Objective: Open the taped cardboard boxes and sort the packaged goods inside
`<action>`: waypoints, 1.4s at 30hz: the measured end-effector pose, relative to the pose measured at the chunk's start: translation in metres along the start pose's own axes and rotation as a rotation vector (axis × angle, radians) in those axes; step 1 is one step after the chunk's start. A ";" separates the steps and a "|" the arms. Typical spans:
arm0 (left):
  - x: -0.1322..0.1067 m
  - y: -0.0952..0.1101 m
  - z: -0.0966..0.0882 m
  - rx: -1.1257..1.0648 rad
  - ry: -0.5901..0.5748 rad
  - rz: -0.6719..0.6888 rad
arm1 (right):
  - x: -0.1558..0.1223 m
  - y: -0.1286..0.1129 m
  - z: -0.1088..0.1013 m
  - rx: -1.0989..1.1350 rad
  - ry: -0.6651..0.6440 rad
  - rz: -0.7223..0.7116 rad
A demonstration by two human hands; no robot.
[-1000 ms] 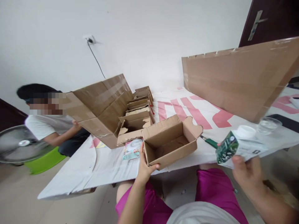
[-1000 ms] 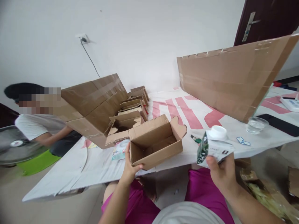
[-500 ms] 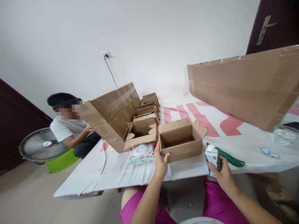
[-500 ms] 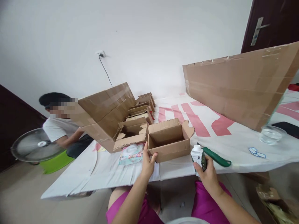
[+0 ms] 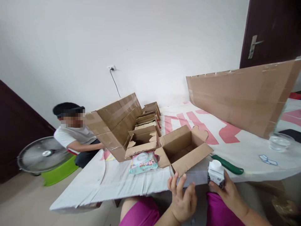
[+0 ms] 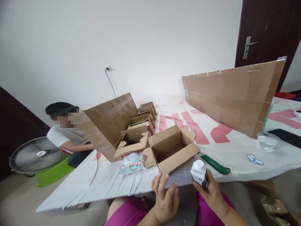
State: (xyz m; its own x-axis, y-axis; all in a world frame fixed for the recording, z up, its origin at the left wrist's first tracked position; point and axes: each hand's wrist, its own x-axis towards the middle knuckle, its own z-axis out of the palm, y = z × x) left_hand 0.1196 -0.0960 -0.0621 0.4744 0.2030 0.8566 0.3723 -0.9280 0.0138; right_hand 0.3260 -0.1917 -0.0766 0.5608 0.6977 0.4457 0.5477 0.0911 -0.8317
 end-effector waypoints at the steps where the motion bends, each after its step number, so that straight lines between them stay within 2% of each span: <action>1: 0.006 0.002 -0.006 -0.020 0.002 0.033 | 0.002 -0.005 -0.002 0.018 0.004 -0.027; 6: 0.039 0.013 -0.032 -0.374 -0.097 0.083 | 0.008 -0.038 -0.007 0.091 -0.058 -0.175; 8: 0.054 0.017 -0.037 -0.509 -0.156 0.028 | 0.015 -0.051 -0.009 0.113 -0.067 -0.227; 10: 0.075 0.015 -0.036 -0.644 -0.223 -0.096 | 0.033 -0.066 -0.010 0.135 -0.049 -0.288; 13: 0.125 -0.001 -0.021 -0.944 -0.320 -0.331 | 0.086 -0.096 -0.006 0.136 -0.039 -0.369; 15: 0.166 -0.019 -0.004 -1.127 -0.390 -0.439 | 0.132 -0.117 0.002 0.083 -0.076 -0.349; 16: 0.185 -0.028 0.005 -1.146 -0.357 -0.508 | 0.156 -0.126 0.008 0.020 -0.110 -0.277; 17: 0.202 -0.036 0.014 -1.151 -0.342 -0.614 | 0.177 -0.133 0.015 -0.059 -0.152 -0.186; 18: 0.216 -0.042 0.022 -1.139 -0.353 -0.744 | 0.196 -0.139 0.021 -0.083 -0.169 -0.155; 20: 0.232 -0.051 0.034 -1.086 -0.402 -0.903 | 0.222 -0.143 0.033 -0.125 -0.198 -0.112; 21: 0.235 -0.054 0.038 -1.059 -0.426 -0.940 | 0.228 -0.143 0.037 -0.138 -0.206 -0.107; 24: 0.223 -0.054 0.036 -0.998 -0.452 -0.953 | 0.226 -0.135 0.039 -0.174 -0.227 -0.128; 26: 0.206 -0.050 0.027 -0.917 -0.494 -0.892 | 0.212 -0.125 0.032 -0.179 -0.237 -0.166; 28: 0.188 -0.045 0.012 -0.703 -0.662 -0.688 | 0.195 -0.114 0.021 -0.179 -0.248 -0.186; 31: 0.163 -0.041 -0.011 -0.282 -0.944 -0.303 | 0.165 -0.099 0.002 -0.158 -0.279 -0.283; 33: 0.150 -0.043 -0.026 -0.138 -1.005 -0.167 | 0.143 -0.092 -0.010 -0.143 -0.358 -0.427; 35: 0.137 -0.050 -0.039 -0.069 -0.973 -0.088 | 0.117 -0.087 -0.022 -0.160 -0.444 -0.616; 37: 0.120 -0.058 -0.049 0.005 -0.860 -0.056 | 0.091 -0.083 -0.030 -0.214 -0.479 -0.825; 39: 0.100 -0.065 -0.057 0.089 -0.675 -0.043 | 0.068 -0.078 -0.033 -0.262 -0.462 -0.993; 42: 0.067 -0.068 -0.062 0.157 -0.363 0.033 | 0.046 -0.065 -0.029 -0.311 -0.447 -1.079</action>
State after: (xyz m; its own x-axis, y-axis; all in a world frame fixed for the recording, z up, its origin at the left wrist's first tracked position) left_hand 0.0767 -0.0387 0.0265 0.7288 0.2972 0.6168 0.4564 -0.8824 -0.1142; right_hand 0.3343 -0.1859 0.0073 -0.5077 0.5575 0.6569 0.7620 0.6463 0.0405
